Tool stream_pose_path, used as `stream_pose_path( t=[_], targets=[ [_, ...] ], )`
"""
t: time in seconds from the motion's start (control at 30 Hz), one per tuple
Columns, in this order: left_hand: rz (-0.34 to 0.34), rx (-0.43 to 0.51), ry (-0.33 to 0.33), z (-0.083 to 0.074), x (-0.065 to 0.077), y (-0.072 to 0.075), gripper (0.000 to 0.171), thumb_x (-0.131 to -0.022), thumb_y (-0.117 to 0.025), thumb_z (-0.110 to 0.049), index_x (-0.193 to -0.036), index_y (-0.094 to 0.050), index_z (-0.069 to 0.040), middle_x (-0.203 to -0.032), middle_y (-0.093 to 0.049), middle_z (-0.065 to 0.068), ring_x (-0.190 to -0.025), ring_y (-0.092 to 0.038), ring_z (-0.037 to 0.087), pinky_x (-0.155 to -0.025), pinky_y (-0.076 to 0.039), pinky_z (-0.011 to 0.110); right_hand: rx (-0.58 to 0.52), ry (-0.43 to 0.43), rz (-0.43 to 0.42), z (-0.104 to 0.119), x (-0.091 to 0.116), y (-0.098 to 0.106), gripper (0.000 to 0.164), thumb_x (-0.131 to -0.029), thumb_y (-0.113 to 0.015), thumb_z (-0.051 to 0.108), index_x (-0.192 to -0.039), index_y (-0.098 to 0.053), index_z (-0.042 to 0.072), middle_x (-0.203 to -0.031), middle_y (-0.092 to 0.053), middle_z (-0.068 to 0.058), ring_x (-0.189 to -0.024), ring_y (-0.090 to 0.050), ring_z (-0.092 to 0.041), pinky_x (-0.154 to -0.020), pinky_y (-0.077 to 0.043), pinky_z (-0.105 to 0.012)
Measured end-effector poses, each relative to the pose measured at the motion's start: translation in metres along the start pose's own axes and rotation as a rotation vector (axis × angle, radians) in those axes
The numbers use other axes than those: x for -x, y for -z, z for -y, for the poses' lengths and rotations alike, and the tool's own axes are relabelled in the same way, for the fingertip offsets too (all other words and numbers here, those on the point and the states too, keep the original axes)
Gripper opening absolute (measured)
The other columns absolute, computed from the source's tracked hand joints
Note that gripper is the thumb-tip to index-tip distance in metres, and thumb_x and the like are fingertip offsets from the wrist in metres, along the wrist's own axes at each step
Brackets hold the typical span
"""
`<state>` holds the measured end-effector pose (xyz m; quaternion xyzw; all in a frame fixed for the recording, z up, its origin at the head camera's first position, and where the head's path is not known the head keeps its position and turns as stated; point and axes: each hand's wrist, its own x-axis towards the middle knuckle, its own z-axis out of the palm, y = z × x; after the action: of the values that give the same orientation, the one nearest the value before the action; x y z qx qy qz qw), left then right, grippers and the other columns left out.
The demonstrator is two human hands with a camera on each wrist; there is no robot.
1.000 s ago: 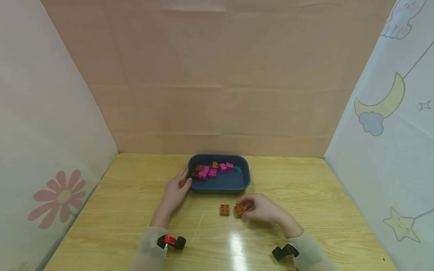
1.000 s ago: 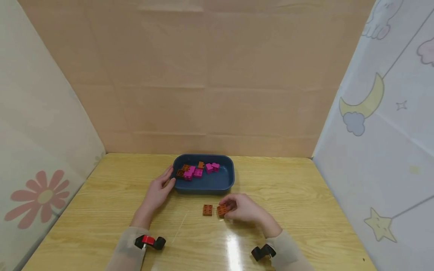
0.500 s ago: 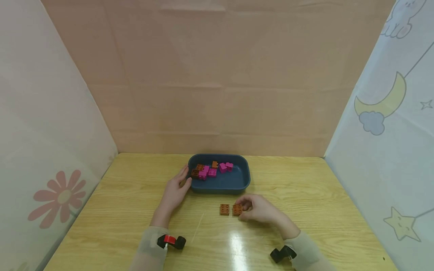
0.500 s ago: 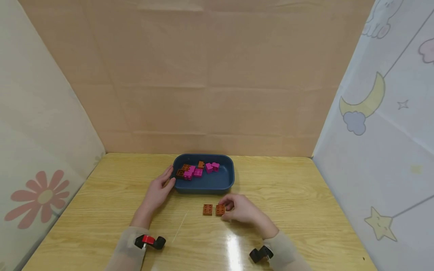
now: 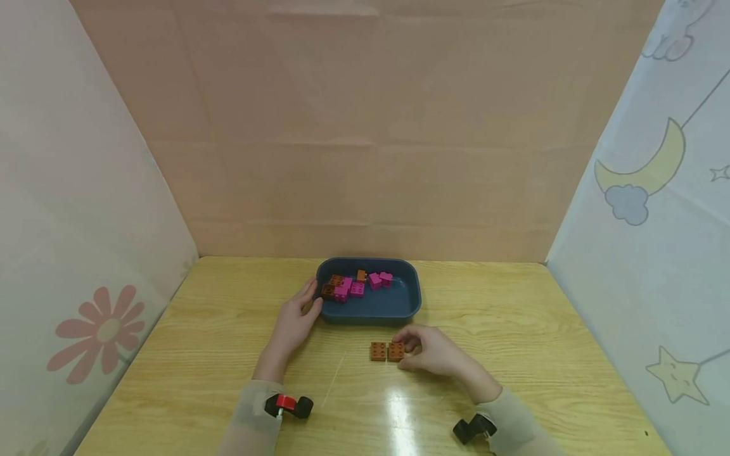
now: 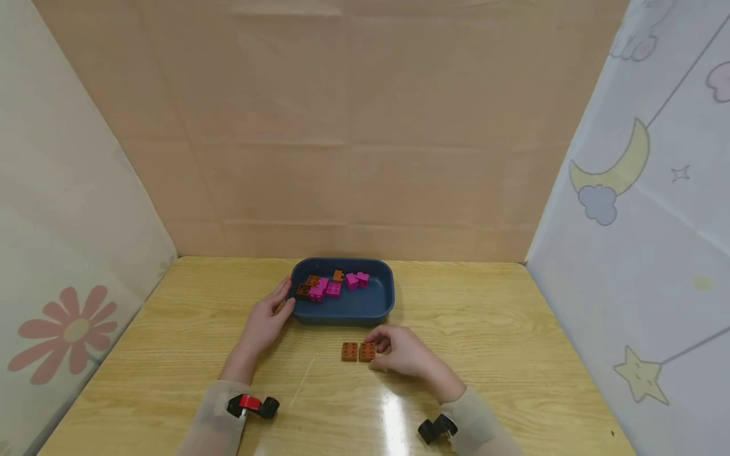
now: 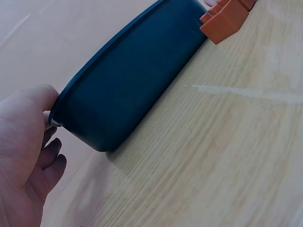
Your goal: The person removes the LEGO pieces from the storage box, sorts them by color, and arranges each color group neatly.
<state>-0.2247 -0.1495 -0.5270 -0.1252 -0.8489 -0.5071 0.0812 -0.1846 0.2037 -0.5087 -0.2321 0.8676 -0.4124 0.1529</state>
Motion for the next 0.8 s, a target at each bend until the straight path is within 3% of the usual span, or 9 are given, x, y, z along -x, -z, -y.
stream_pose_path(
  t=[0.8],
  targets=[
    [0.005,-0.005,0.008,0.0006,0.0008,0.0008,0.055,-0.112,-0.061,-0.021,-0.159,-0.044,0.003,-0.170,-0.037,0.010,-0.157,-0.032,0.031,-0.126,-0.030,0.051,0.014,0.021,0.010,-0.0008,-0.0011,-0.0008,0.042,-0.086,-0.091,0.017,-0.123,-0.073,0.009,-0.109,-0.070,0.001,-0.101,-0.065,-0.021,-0.084,-0.060,-0.030]
  ],
)
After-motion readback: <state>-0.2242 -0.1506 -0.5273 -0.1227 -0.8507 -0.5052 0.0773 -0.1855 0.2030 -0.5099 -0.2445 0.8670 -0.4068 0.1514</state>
